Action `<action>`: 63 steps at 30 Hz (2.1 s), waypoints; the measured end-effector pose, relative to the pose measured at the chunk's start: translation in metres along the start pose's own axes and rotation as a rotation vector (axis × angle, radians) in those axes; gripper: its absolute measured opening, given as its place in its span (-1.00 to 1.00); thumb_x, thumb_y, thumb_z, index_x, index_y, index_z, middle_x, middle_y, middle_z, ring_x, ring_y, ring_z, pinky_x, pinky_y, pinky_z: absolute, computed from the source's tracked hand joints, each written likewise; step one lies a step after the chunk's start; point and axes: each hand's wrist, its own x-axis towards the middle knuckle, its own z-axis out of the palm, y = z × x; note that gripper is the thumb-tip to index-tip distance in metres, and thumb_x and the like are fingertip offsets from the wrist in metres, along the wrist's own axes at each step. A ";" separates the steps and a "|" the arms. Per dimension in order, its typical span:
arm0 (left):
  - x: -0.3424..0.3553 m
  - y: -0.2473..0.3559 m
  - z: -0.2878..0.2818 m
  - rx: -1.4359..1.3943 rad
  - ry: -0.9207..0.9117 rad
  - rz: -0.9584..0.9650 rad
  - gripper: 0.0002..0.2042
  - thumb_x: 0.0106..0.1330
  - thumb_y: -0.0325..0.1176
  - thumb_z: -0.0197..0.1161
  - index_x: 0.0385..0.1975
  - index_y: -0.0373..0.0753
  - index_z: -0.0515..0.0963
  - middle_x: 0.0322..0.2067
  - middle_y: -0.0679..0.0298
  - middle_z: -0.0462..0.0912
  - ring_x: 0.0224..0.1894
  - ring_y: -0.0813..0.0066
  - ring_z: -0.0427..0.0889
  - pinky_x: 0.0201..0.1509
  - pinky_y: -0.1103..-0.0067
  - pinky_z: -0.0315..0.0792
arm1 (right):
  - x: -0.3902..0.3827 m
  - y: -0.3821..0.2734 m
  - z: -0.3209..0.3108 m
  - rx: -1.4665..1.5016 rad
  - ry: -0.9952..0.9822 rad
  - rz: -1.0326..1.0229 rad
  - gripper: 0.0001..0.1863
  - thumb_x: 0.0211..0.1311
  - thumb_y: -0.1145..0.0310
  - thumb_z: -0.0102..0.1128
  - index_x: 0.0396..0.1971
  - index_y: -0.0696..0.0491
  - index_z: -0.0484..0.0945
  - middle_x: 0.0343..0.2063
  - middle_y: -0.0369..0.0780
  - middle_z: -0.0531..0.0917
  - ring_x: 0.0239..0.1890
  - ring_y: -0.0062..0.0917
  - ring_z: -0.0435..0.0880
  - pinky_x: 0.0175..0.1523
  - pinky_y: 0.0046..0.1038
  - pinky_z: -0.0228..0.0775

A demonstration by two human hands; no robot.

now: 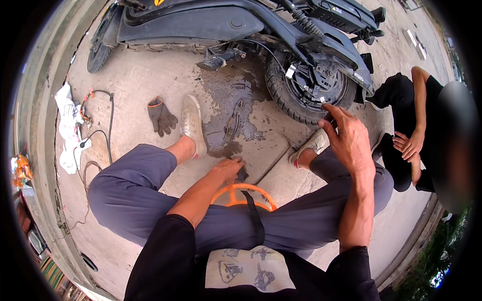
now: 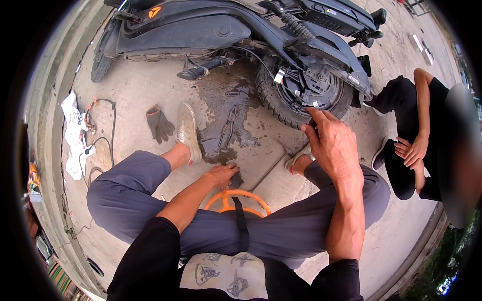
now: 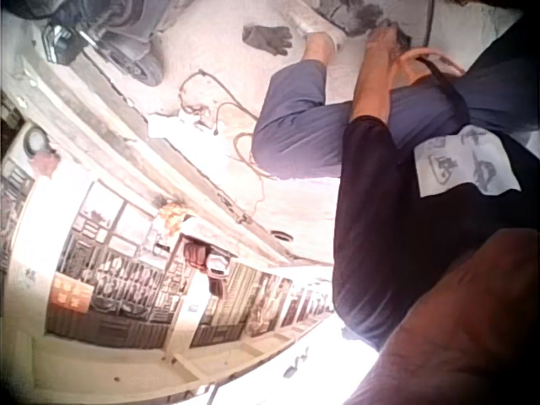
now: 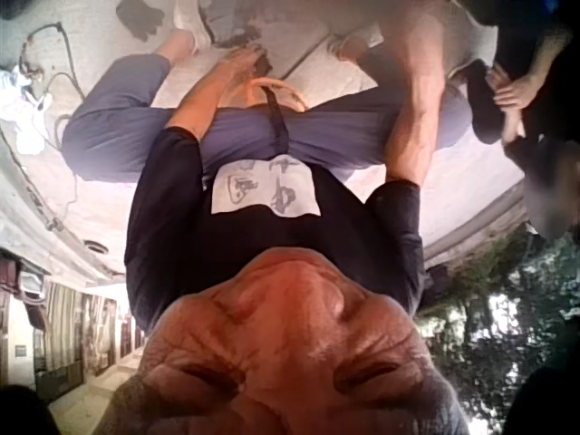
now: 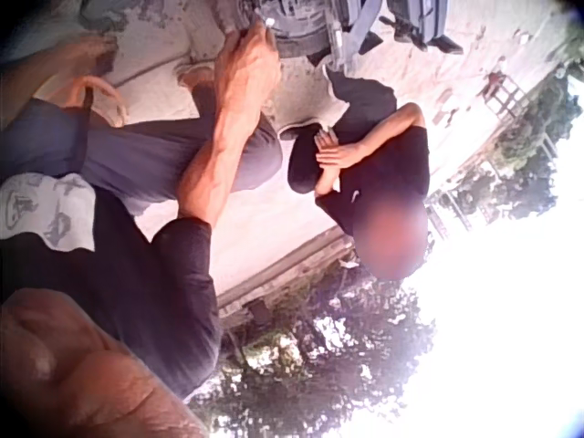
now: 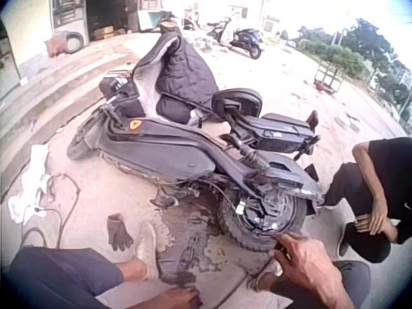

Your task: The person sits on a small stool and works on the rear wheel assembly of a scooter, manipulating electrical connectors and wires. They repeatedly connect and disconnect a white multi-pin connector and handle other wires near the motor housing while another person observes.

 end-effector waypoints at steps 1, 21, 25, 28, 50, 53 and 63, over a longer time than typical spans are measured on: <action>0.001 0.003 0.010 0.020 -0.015 0.028 -0.36 0.21 -0.38 0.37 0.33 -0.17 0.35 0.36 0.10 0.34 0.31 0.09 0.48 0.27 0.28 0.46 | -0.003 0.003 -0.003 -0.009 0.029 0.012 -0.63 0.31 0.27 0.27 0.07 0.06 0.60 -0.17 -0.08 0.71 -0.15 -0.12 0.71 -0.09 -0.17 0.53; -0.102 -0.009 -0.172 0.270 1.005 -0.707 -0.60 0.31 -0.23 0.27 0.10 -0.26 0.57 0.12 0.00 0.51 0.03 -0.07 0.63 0.05 0.17 0.52 | -0.074 0.030 -0.044 0.108 0.319 0.045 -0.67 0.31 0.27 0.25 -0.01 0.12 0.62 -0.20 -0.06 0.72 -0.18 -0.07 0.69 -0.09 -0.15 0.52; -0.043 0.058 -0.169 0.053 1.023 -0.262 -0.70 0.34 -0.27 0.29 -0.02 -0.28 0.63 -0.02 0.04 0.57 0.03 0.00 0.61 0.12 0.24 0.47 | -0.077 0.035 -0.042 0.124 0.312 0.069 -0.68 0.31 0.28 0.24 -0.03 0.13 0.61 -0.25 -0.06 0.71 -0.21 -0.07 0.69 -0.11 -0.13 0.51; 0.028 0.106 -0.166 -0.084 1.103 0.026 -0.75 0.31 -0.26 0.34 -0.16 -0.31 0.69 -0.18 0.07 0.62 0.00 0.05 0.58 0.13 0.28 0.43 | -0.078 0.039 -0.042 0.164 0.265 0.091 -0.68 0.31 0.29 0.25 -0.03 0.14 0.61 -0.26 -0.07 0.71 -0.23 -0.07 0.70 -0.13 -0.13 0.51; 0.141 0.175 -0.185 -0.144 1.232 -0.124 -0.71 0.11 -0.18 0.51 -0.32 -0.21 0.60 -0.15 0.29 0.57 0.06 0.17 0.44 0.19 0.20 0.17 | -0.035 0.127 -0.036 0.105 0.279 0.295 -0.74 0.27 0.28 0.29 -0.23 0.18 0.62 -0.35 0.03 0.72 -0.18 -0.04 0.71 -0.09 -0.08 0.53; 0.133 0.169 -0.177 -0.221 1.277 -0.043 -0.77 0.15 -0.31 0.49 -0.40 -0.24 0.55 -0.18 0.32 0.61 0.03 0.19 0.44 0.18 0.23 0.21 | -0.023 0.127 -0.030 0.146 0.262 0.263 -0.73 0.25 0.26 0.30 -0.25 0.18 0.62 -0.37 0.03 0.72 -0.17 -0.05 0.72 -0.08 -0.04 0.53; 0.062 0.169 -0.208 -0.963 0.661 0.131 -0.84 0.26 -0.49 0.42 -0.32 -0.29 0.52 -0.38 0.31 0.71 -0.39 0.64 0.57 -0.28 0.66 0.40 | -0.004 0.120 0.048 0.165 0.109 0.034 -0.62 0.30 0.22 0.25 0.01 0.13 0.62 -0.20 0.06 0.72 -0.07 -0.03 0.70 0.06 -0.07 0.53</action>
